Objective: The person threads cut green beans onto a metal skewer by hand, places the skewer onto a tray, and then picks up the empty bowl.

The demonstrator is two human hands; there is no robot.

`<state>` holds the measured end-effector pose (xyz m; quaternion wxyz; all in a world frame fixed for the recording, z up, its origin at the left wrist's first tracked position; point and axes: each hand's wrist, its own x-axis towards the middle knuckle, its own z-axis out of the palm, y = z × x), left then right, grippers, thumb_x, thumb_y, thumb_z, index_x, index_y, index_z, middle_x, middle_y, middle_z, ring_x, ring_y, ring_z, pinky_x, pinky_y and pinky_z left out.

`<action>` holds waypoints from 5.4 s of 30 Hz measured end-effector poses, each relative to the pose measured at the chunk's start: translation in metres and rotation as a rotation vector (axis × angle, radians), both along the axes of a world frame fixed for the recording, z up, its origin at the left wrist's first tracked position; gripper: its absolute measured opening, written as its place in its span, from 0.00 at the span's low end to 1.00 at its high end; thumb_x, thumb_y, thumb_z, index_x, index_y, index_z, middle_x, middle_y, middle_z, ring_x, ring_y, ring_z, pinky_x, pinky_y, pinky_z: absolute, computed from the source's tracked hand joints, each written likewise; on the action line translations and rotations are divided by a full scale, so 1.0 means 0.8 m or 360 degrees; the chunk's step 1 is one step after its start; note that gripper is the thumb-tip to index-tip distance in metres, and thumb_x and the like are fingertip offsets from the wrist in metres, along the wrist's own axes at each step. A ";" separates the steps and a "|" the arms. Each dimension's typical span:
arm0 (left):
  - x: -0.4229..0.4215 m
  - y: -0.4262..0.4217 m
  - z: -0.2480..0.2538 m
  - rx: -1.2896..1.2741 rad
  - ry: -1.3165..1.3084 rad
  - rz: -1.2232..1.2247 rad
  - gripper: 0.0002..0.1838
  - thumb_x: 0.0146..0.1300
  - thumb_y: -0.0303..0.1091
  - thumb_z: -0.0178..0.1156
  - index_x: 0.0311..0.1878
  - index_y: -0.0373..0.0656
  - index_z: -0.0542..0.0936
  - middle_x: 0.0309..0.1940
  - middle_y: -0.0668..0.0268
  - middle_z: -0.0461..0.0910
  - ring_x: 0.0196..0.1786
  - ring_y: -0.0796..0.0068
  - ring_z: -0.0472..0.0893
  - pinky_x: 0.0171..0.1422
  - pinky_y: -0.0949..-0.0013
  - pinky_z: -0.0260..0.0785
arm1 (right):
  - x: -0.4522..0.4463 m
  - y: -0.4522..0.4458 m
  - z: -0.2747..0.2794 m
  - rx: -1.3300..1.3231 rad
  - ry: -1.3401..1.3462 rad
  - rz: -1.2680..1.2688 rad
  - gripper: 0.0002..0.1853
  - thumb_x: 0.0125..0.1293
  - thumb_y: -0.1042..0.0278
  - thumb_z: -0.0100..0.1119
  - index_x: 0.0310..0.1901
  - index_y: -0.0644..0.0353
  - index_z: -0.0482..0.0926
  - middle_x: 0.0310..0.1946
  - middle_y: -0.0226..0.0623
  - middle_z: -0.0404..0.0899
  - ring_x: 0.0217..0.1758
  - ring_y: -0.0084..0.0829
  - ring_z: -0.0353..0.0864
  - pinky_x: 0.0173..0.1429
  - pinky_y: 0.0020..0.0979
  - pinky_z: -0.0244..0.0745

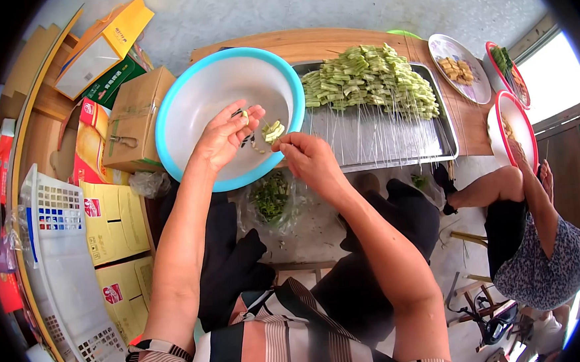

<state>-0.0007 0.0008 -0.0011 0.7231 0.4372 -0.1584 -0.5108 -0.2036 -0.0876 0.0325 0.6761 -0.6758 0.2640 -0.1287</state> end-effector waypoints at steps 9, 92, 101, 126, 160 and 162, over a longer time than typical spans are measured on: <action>0.005 -0.004 -0.007 0.0114 -0.0148 0.0101 0.15 0.67 0.28 0.58 0.55 0.33 0.77 0.43 0.57 0.82 0.46 0.68 0.83 0.50 0.71 0.78 | -0.004 0.005 0.003 -0.0009 0.0071 0.0058 0.10 0.71 0.68 0.51 0.41 0.64 0.80 0.17 0.25 0.68 0.19 0.15 0.64 0.24 0.23 0.60; -0.014 -0.083 -0.127 0.1127 -0.2446 -0.0387 0.16 0.57 0.26 0.54 0.49 0.39 0.76 0.51 0.42 0.70 0.48 0.40 0.78 0.53 0.49 0.72 | 0.000 -0.040 0.041 0.0083 -0.0210 -0.0215 0.10 0.72 0.69 0.51 0.41 0.65 0.80 0.16 0.20 0.66 0.17 0.11 0.61 0.21 0.19 0.55; -0.010 -0.075 -0.128 0.1044 -0.2627 -0.0202 0.18 0.55 0.23 0.57 0.52 0.42 0.78 0.45 0.45 0.74 0.43 0.48 0.81 0.50 0.54 0.76 | -0.004 -0.039 0.040 0.0093 -0.0246 -0.0206 0.10 0.72 0.68 0.51 0.41 0.65 0.80 0.17 0.20 0.66 0.17 0.12 0.62 0.21 0.19 0.56; 0.025 -0.005 0.013 0.0065 0.0134 0.0052 0.08 0.67 0.29 0.59 0.46 0.36 0.77 0.36 0.61 0.78 0.27 0.87 0.66 0.23 0.86 0.58 | -0.010 -0.011 0.015 -0.0155 -0.0013 0.0037 0.10 0.72 0.69 0.49 0.42 0.65 0.80 0.16 0.22 0.66 0.18 0.14 0.63 0.23 0.21 0.58; 0.019 -0.004 0.013 0.0023 0.0243 0.0159 0.08 0.65 0.28 0.61 0.44 0.37 0.75 0.38 0.58 0.79 0.28 0.85 0.71 0.23 0.85 0.59 | 0.004 -0.002 0.011 -0.0299 0.0054 0.0081 0.10 0.72 0.69 0.49 0.42 0.64 0.80 0.17 0.26 0.70 0.18 0.15 0.65 0.23 0.22 0.62; 0.019 -0.004 0.014 0.0054 0.0264 0.0181 0.08 0.65 0.27 0.62 0.45 0.37 0.76 0.39 0.60 0.78 0.28 0.85 0.69 0.22 0.85 0.58 | 0.004 -0.001 0.013 -0.0304 0.0066 0.0085 0.10 0.72 0.69 0.49 0.42 0.64 0.80 0.17 0.26 0.69 0.18 0.15 0.66 0.23 0.22 0.62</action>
